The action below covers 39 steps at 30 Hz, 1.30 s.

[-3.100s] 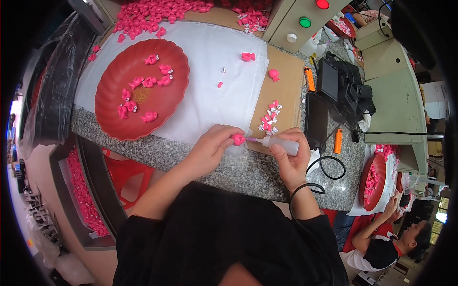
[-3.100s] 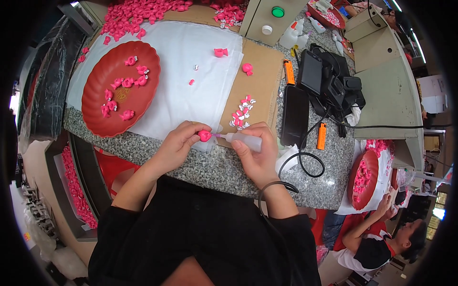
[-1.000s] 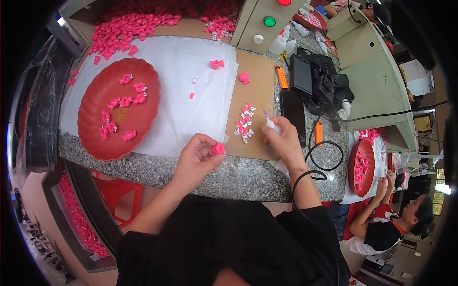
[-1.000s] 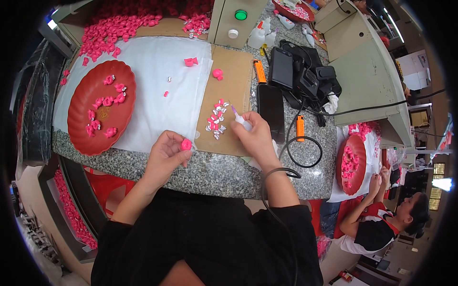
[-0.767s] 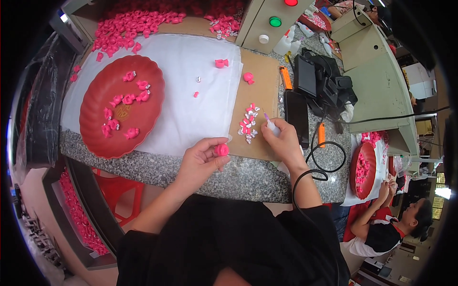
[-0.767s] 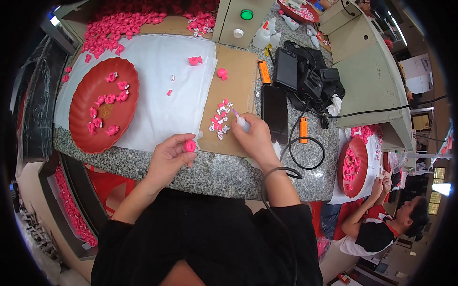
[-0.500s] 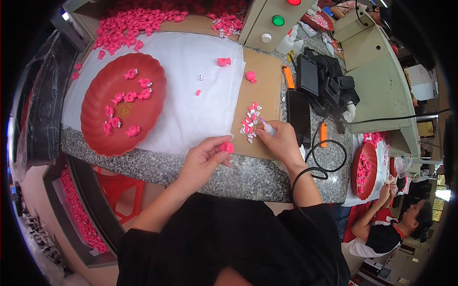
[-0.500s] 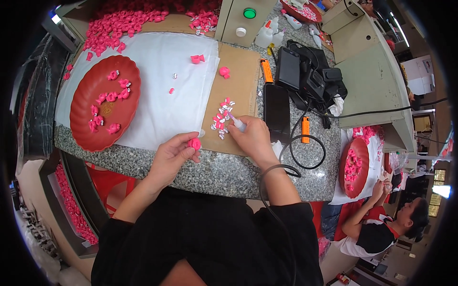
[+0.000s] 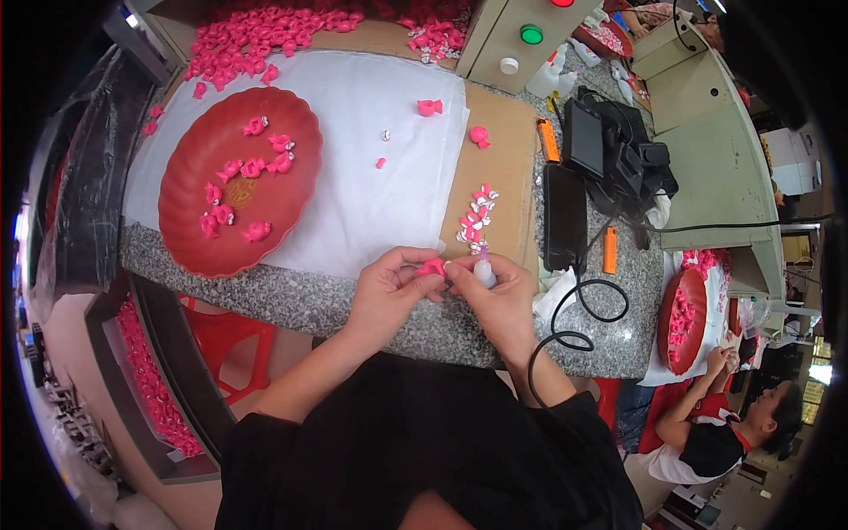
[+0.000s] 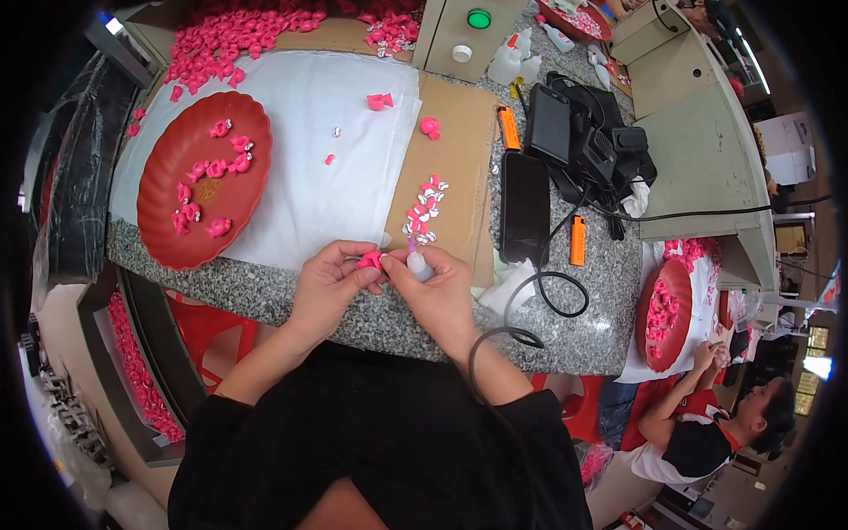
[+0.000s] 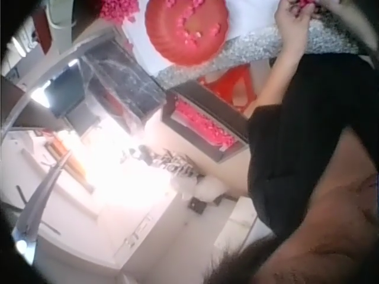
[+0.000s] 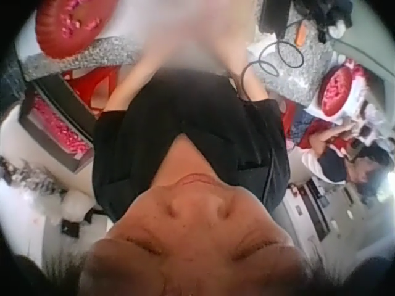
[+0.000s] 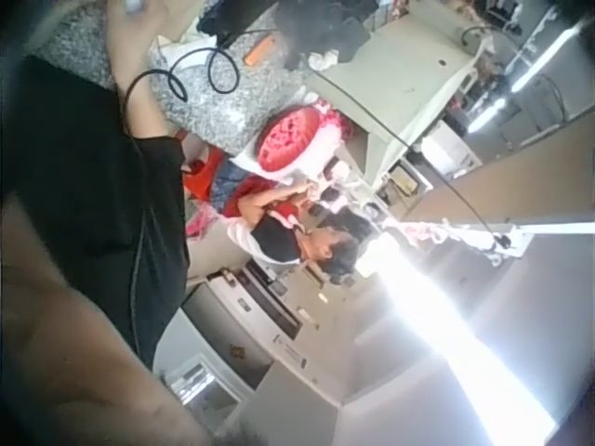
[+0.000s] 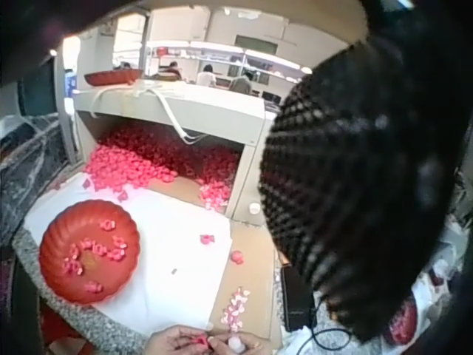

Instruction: The person applies glue from a squeeze bottle onto small figurines, attaches decorative pieces to them by hand, and places the assembled figurines into a tray.

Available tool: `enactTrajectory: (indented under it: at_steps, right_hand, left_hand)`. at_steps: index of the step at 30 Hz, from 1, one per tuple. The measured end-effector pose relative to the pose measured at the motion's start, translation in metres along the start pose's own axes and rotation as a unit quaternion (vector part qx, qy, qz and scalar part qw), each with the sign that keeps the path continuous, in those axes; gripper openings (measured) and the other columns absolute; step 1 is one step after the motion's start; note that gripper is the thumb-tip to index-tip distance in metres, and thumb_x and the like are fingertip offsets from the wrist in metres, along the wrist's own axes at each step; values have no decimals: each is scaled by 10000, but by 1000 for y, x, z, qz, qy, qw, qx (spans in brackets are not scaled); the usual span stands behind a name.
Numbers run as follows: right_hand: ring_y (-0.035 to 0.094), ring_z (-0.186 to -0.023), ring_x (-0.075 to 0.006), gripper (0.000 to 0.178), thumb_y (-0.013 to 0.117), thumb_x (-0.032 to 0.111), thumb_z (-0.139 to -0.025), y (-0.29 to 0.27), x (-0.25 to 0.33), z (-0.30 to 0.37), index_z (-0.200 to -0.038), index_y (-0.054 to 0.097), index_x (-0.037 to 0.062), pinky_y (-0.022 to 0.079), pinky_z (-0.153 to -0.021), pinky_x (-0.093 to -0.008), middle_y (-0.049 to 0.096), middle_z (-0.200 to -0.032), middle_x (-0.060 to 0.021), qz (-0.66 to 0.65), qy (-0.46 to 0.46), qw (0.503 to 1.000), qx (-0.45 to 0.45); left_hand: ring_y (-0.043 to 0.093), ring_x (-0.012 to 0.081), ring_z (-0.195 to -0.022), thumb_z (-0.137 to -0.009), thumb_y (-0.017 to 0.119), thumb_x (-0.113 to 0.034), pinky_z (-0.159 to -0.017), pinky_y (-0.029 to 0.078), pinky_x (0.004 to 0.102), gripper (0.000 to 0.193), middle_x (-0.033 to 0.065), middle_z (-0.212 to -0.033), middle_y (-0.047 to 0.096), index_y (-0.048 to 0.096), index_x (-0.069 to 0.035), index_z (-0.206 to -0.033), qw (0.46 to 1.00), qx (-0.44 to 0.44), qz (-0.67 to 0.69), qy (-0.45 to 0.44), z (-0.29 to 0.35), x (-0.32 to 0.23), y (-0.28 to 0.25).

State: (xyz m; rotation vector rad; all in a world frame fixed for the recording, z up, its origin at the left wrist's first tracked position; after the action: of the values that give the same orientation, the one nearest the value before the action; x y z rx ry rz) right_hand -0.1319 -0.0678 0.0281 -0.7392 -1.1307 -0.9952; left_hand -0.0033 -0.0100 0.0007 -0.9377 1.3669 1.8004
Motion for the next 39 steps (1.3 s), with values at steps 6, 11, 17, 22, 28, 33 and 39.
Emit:
enactTrajectory:
  at_steps: [6,11,17,22,28,33,39]
  right_hand:
    - [541,-598,-64,92,614,57,-763,2,0,4,-812,611,-21,416,-530,-168,602,-707,-43,96,-48,994,-14]
    - [527,-574,-68,93,616,79,-767,-1,0,2,-805,603,-5,402,-508,-179,592,-687,-37,-15,29,999,31]
    - [515,-561,-73,120,621,140,-774,0,-7,1,-803,587,28,401,-497,-184,597,-692,-44,-196,153,965,87]
    - [536,-585,-79,127,614,149,-779,0,-10,2,-808,580,30,417,-504,-186,598,-699,-46,-195,147,963,115]
    - [549,-601,-87,140,599,166,-792,2,-5,3,-807,577,29,425,-508,-190,599,-697,-52,-184,171,960,125]
    - [552,-603,-91,153,601,178,-792,1,-5,1,-807,577,27,424,-505,-190,601,-695,-58,-184,164,960,134]
    - [555,-602,-95,174,599,200,-795,3,-5,2,-810,573,29,433,-501,-201,603,-696,-62,-173,158,963,132]
  left_hand:
    - [580,142,-765,-792,541,26,-639,489,245,218,110,-894,591,492,36,-1003,999,-11,-19,45,2,8,-1]
    - [574,131,-731,-794,541,19,-621,483,235,211,96,-864,594,518,28,-1003,1000,-4,-9,25,2,6,-4]
    - [574,121,-699,-788,550,14,-621,478,228,205,94,-826,603,546,30,-992,999,31,23,-14,1,3,-11]
    - [578,127,-678,-775,562,22,-614,477,226,198,97,-796,606,554,33,-973,998,45,36,-9,1,3,-12]
    - [587,136,-676,-770,572,22,-609,480,228,189,103,-788,607,554,34,-957,997,51,60,-24,1,2,-13]
    - [584,134,-682,-773,576,13,-605,476,229,185,102,-797,607,554,30,-956,996,59,63,-21,1,3,-13]
    - [576,126,-698,-777,575,3,-613,469,230,215,101,-813,608,542,29,-988,996,49,65,-26,0,5,-14]
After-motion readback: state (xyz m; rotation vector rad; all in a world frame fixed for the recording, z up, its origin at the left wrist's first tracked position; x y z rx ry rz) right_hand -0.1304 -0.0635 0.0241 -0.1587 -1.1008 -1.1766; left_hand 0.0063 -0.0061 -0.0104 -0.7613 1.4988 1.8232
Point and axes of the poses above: each hand's wrist, its own z-axis away from the middle knuckle, its own y-axis out of the palm, x = y × z, the point moved 1 cm from there along -z, towards the middle knuckle
